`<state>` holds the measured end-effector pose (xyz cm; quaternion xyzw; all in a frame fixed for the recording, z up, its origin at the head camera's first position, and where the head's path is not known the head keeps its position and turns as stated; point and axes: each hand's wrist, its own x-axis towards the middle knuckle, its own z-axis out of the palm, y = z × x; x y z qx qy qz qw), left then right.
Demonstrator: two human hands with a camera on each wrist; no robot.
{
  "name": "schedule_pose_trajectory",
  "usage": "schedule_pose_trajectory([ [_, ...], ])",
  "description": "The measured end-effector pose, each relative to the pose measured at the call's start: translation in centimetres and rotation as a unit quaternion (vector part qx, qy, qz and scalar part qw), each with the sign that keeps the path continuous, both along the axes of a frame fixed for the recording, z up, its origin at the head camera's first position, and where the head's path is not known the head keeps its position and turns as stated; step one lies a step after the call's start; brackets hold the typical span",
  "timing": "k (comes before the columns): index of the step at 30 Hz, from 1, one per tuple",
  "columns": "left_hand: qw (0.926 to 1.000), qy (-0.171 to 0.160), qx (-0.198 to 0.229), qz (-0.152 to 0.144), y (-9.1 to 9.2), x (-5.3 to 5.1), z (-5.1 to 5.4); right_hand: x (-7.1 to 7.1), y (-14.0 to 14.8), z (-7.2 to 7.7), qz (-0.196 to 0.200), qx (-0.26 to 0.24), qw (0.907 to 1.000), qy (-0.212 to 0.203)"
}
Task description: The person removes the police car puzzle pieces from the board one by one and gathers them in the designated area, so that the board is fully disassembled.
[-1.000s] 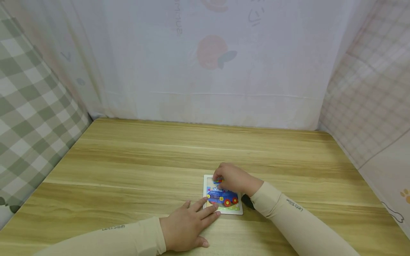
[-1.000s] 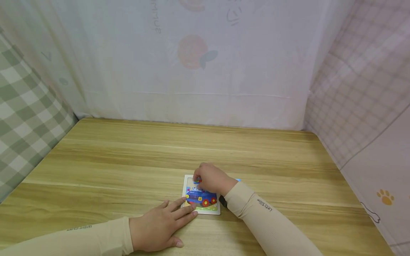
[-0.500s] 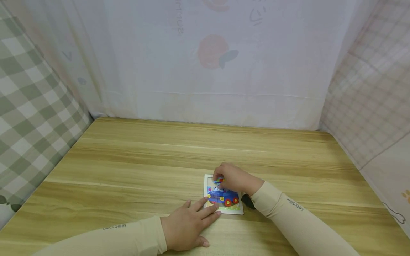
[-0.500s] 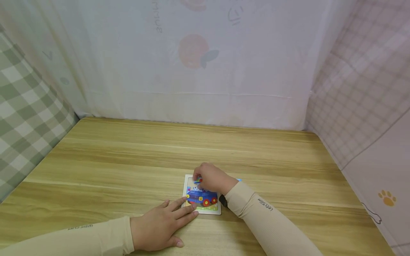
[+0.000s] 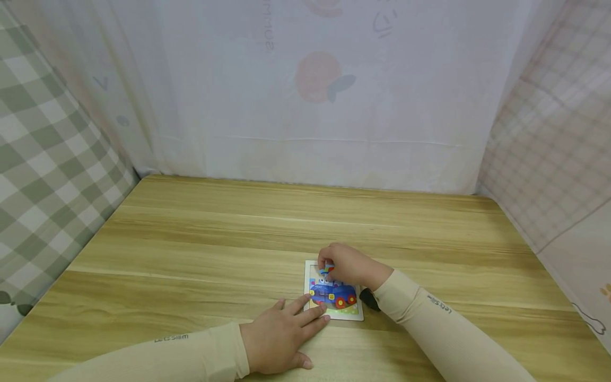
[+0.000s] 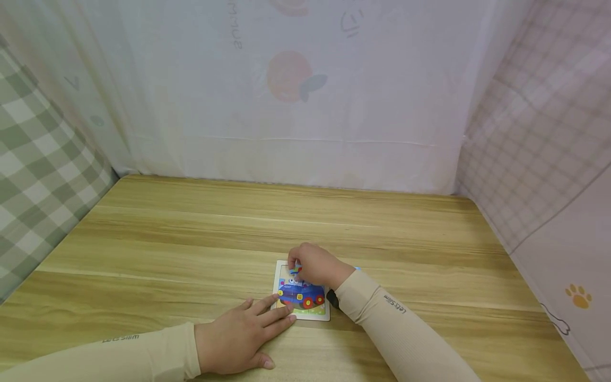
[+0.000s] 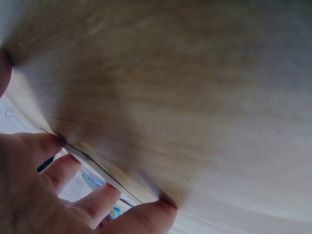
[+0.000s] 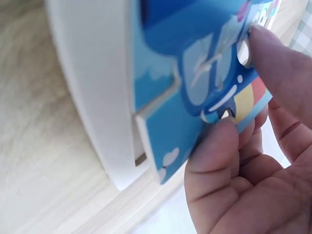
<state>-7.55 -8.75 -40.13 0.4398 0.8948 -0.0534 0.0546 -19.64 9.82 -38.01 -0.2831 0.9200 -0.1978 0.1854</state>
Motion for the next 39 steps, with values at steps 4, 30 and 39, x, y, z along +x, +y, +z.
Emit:
schedule_pose_trajectory([
  [4,1.0,-0.001,0.0,0.0,0.0,-0.01,0.03,0.05,-0.05,0.03,-0.007,0.004,1.0,-0.005],
  [30,0.9998,0.021,0.004,-0.005,0.02,-0.05,-0.12,0.27,0.0,0.28,0.003,0.01,0.9998,0.017],
  [39,0.9997,0.023,0.003,-0.006,0.05,-0.12,-0.2,0.38,0.2,0.23,0.02,0.0,0.999,0.041],
])
